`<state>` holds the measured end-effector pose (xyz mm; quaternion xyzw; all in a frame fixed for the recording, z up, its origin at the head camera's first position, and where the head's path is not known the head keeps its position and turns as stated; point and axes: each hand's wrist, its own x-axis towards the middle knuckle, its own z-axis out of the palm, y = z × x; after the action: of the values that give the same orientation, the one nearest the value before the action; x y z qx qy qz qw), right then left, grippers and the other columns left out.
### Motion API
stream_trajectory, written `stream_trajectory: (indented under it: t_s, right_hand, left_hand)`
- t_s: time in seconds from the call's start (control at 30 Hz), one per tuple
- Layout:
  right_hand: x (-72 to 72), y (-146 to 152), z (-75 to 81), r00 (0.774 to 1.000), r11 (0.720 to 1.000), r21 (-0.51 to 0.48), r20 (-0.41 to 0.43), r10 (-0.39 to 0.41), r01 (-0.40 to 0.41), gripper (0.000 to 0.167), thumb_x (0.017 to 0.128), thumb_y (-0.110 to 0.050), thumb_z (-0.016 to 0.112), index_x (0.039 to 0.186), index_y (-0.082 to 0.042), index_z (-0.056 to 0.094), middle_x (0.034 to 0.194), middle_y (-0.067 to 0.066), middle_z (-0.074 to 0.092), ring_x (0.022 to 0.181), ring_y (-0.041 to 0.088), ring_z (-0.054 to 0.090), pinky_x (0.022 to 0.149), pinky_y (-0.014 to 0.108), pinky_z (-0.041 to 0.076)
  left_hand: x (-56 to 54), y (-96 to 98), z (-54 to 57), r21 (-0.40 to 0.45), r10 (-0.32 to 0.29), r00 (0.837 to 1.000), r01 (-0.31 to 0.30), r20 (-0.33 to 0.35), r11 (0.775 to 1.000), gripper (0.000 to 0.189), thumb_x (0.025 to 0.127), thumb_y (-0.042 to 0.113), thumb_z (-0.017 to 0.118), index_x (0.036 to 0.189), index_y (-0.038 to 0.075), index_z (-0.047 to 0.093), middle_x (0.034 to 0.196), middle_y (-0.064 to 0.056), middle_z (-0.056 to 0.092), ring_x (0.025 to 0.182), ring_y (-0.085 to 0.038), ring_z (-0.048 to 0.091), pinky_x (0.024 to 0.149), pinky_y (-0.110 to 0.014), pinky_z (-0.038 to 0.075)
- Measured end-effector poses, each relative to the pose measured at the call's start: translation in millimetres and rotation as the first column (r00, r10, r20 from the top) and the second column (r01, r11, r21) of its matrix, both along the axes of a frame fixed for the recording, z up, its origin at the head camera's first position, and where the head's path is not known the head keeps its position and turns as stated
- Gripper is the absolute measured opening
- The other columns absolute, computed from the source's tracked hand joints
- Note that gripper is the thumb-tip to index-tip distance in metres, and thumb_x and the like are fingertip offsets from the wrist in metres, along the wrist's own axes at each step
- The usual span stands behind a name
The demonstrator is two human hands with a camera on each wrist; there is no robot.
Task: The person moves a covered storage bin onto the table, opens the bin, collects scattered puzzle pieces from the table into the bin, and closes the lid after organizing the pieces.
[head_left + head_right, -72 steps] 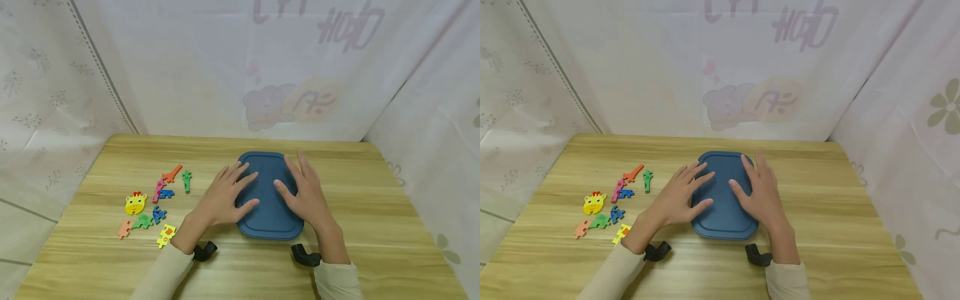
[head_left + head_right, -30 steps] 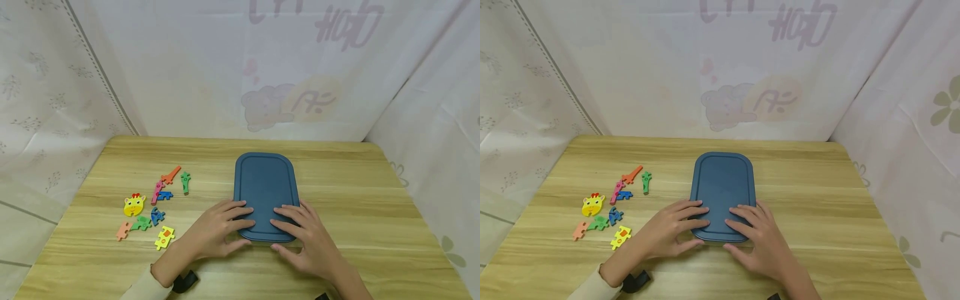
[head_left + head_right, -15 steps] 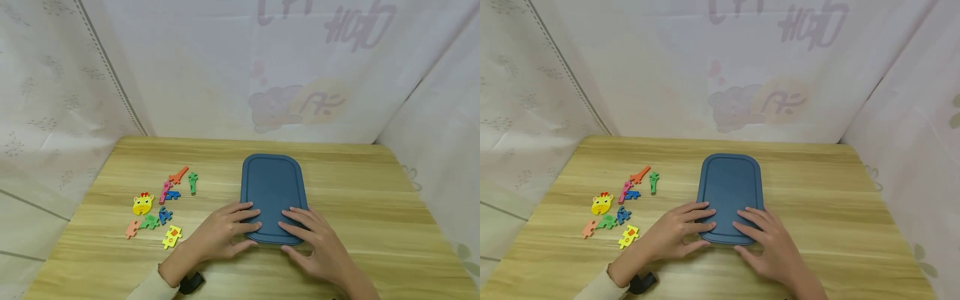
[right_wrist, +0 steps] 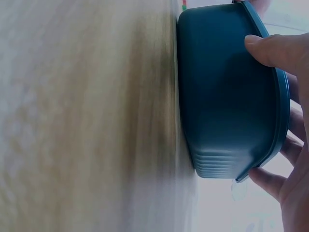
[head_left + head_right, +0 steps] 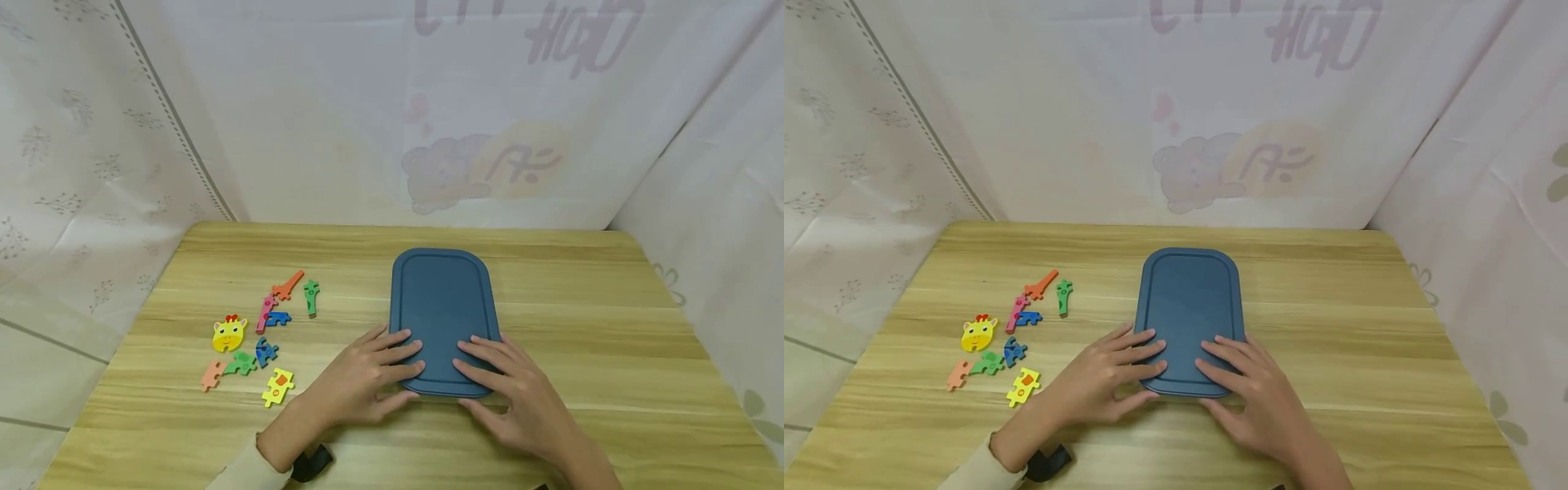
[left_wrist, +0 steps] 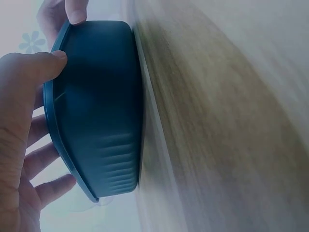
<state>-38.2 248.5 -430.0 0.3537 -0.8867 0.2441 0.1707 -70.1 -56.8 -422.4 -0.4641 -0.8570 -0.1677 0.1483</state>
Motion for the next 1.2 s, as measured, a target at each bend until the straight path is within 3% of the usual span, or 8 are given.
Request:
stream_trajectory:
  t_s: [0.23, 0.47, 0.7, 1.03, 1.2]
  right_hand:
    - [0.2, -1.8, -1.2, 1.0, 1.0, -0.014, -0.005, 0.01, -0.01, 0.052, 0.089, -0.041, 0.085, 0.136, -0.021, 0.074, 0.145, 0.006, 0.068, 0.142, 0.027, 0.059, 0.135, 0.026, 0.017]
    - [1.3, -0.8, -0.1, 0.997, 1.0, -0.01, 0.069, -0.019, 0.019, 0.061, 0.078, -0.031, 0.095, 0.134, -0.022, 0.075, 0.148, 0.004, 0.066, 0.142, 0.028, 0.058, 0.135, 0.023, 0.016]
    - [1.4, -4.6, 4.7, 0.997, 0.999, -0.037, 0.072, -0.018, 0.021, 0.059, 0.078, -0.031, 0.095, 0.133, -0.021, 0.075, 0.146, 0.002, 0.067, 0.138, 0.03, 0.06, 0.133, 0.019, 0.015]
    - [3.4, -5.4, 8.0, 0.99, 0.997, -0.076, 0.139, -0.02, 0.031, 0.061, 0.075, -0.022, 0.096, 0.133, -0.02, 0.075, 0.147, 0.002, 0.065, 0.139, 0.032, 0.057, 0.129, 0.01, 0.016]
    - [3.2, -3.7, 11.4, 0.989, 0.996, -0.083, 0.15, -0.018, 0.031, 0.062, 0.075, -0.019, 0.096, 0.134, -0.019, 0.075, 0.147, 0.003, 0.065, 0.141, 0.031, 0.056, 0.126, 0.008, 0.018]
  left_hand:
    - [1.0, -0.3, 0.9, -0.04, -0.011, 0.999, 0.009, -0.047, 0.999, 0.043, 0.096, 0.049, 0.075, 0.13, 0.024, 0.077, 0.141, 0.0, 0.071, 0.14, -0.021, 0.063, 0.121, -0.048, 0.048]
    - [0.8, -0.2, 4.1, -0.08, -0.027, 0.997, 0.021, -0.078, 0.997, 0.043, 0.1, 0.05, 0.07, 0.132, 0.022, 0.076, 0.142, -0.001, 0.071, 0.14, -0.02, 0.063, 0.122, -0.047, 0.047]
    - [0.4, 0.0, 4.8, -0.112, -0.034, 0.994, 0.022, -0.104, 0.993, 0.043, 0.1, 0.05, 0.069, 0.133, 0.023, 0.075, 0.141, -0.001, 0.072, 0.138, -0.02, 0.065, 0.12, -0.048, 0.049]
    - [1.9, 2.7, 8.6, -0.211, -0.066, 0.968, 0.013, -0.243, 0.977, 0.04, 0.102, 0.05, 0.066, 0.131, 0.023, 0.076, 0.136, 0.002, 0.075, 0.13, -0.014, 0.069, 0.116, -0.042, 0.053]
    - [1.5, 5.7, 12.3, -0.209, -0.071, 0.962, 0.015, -0.262, 0.978, 0.039, 0.102, 0.05, 0.066, 0.128, 0.024, 0.077, 0.133, 0.002, 0.076, 0.128, -0.014, 0.071, 0.113, -0.041, 0.055]
